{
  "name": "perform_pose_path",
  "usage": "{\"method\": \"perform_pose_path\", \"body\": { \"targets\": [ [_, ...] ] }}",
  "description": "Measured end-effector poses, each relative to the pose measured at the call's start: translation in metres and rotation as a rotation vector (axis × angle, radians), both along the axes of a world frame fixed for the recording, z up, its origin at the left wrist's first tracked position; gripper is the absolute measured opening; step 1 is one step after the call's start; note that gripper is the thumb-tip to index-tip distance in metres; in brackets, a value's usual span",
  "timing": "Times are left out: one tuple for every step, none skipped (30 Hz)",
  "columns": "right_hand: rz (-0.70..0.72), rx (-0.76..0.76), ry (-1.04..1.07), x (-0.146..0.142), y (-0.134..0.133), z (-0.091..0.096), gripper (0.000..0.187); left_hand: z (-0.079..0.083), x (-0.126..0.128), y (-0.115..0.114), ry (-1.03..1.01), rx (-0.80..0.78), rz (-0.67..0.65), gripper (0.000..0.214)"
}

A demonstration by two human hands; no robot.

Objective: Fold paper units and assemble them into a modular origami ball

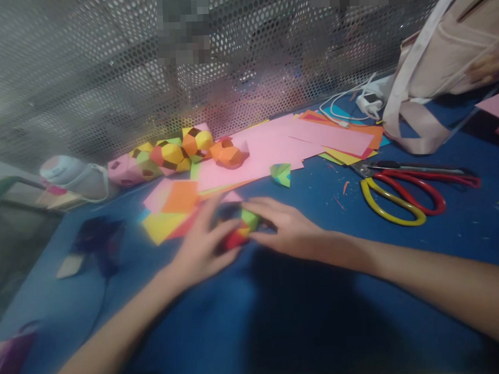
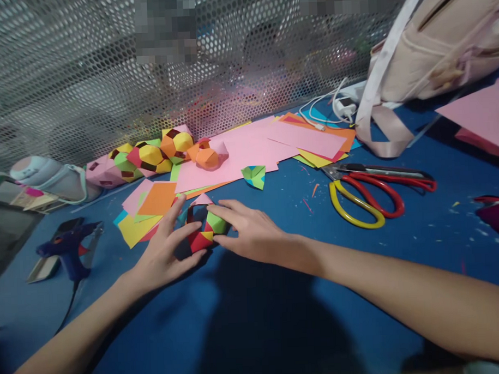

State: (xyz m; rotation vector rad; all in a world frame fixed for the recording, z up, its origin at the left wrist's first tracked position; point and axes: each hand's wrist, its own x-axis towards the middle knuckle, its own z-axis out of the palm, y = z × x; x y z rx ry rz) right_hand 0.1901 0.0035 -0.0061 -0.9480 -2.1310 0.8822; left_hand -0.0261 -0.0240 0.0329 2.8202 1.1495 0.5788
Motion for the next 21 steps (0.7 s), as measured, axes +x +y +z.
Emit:
{"method": "perform_pose_path", "body": {
  "targets": [
    [-0.01,0.005,-0.025,0.002,0.001,0.001,0.054,-0.002,-0.001,0.0,-0.01,0.003,0.0,0.046],
    [-0.011,0.008,-0.047,0.004,0.003,0.002,0.057,-0.003,-0.002,0.0,-0.02,0.007,0.001,0.045],
    [-0.001,0.011,-0.065,0.006,0.005,0.004,0.059,-0.005,-0.003,0.0,-0.028,0.01,0.003,0.044],
    [0.024,0.015,-0.077,0.009,0.009,0.006,0.062,-0.006,-0.004,-0.001,-0.032,0.01,0.006,0.043],
    [0.065,0.024,-0.083,0.012,0.014,0.007,0.065,-0.008,-0.005,-0.001,-0.033,0.008,0.01,0.042],
    [0.112,0.032,-0.083,0.014,0.019,0.008,0.067,-0.009,-0.006,-0.002,-0.033,0.002,0.015,0.041],
    [0.161,0.035,-0.081,0.016,0.024,0.009,0.07,-0.01,-0.007,-0.002,-0.033,-0.008,0.023,0.04],
    [0.215,0.035,-0.076,0.017,0.03,0.009,0.072,-0.011,-0.008,-0.002,-0.038,-0.019,0.031,0.04],
    [0.273,0.036,-0.073,0.017,0.036,0.008,0.074,-0.012,-0.008,-0.003,-0.049,-0.032,0.039,0.039],
    [0.333,0.041,-0.073,0.017,0.041,0.007,0.075,-0.012,-0.009,-0.003,-0.069,-0.043,0.05,0.039],
    [0.388,0.055,-0.076,0.017,0.045,0.006,0.075,-0.013,-0.009,-0.003,-0.091,-0.054,0.064,0.04],
    [0.432,0.071,-0.079,0.016,0.049,0.006,0.073,-0.013,-0.01,-0.003,-0.11,-0.067,0.079,0.041],
    [0.462,0.088,-0.08,0.015,0.053,0.005,0.071,-0.013,-0.01,-0.003,-0.125,-0.077,0.092,0.042],
    [0.48,0.1,-0.077,0.014,0.055,0.005,0.068,-0.013,-0.01,-0.003,-0.133,-0.086,0.105,0.043],
    [0.488,0.106,-0.071,0.013,0.057,0.005,0.065,-0.014,-0.011,-0.002,-0.136,-0.094,0.115,0.044],
    [0.492,0.106,-0.062,0.013,0.058,0.005,0.063,-0.014,-0.012,-0.002,-0.136,-0.1,0.122,0.045],
    [0.496,0.102,-0.053,0.012,0.058,0.006,0.061,-0.014,-0.012,-0.001,-0.136,-0.104,0.125,0.045],
    [0.498,0.099,-0.047,0.012,0.058,0.008,0.06,-0.014,-0.013,0.0,-0.139,-0.106,0.128,0.044],
    [0.501,0.1,-0.043,0.012,0.058,0.009,0.06,-0.015,-0.013,0.001,-0.146,-0.109,0.13,0.044],
    [0.505,0.107,-0.044,0.011,0.058,0.01,0.06,-0.015,-0.014,0.002,-0.158,-0.116,0.131,0.043],
    [0.507,0.12,-0.046,0.011,0.057,0.012,0.059,-0.015,-0.015,0.003,-0.173,-0.128,0.131,0.042]
  ]
}}
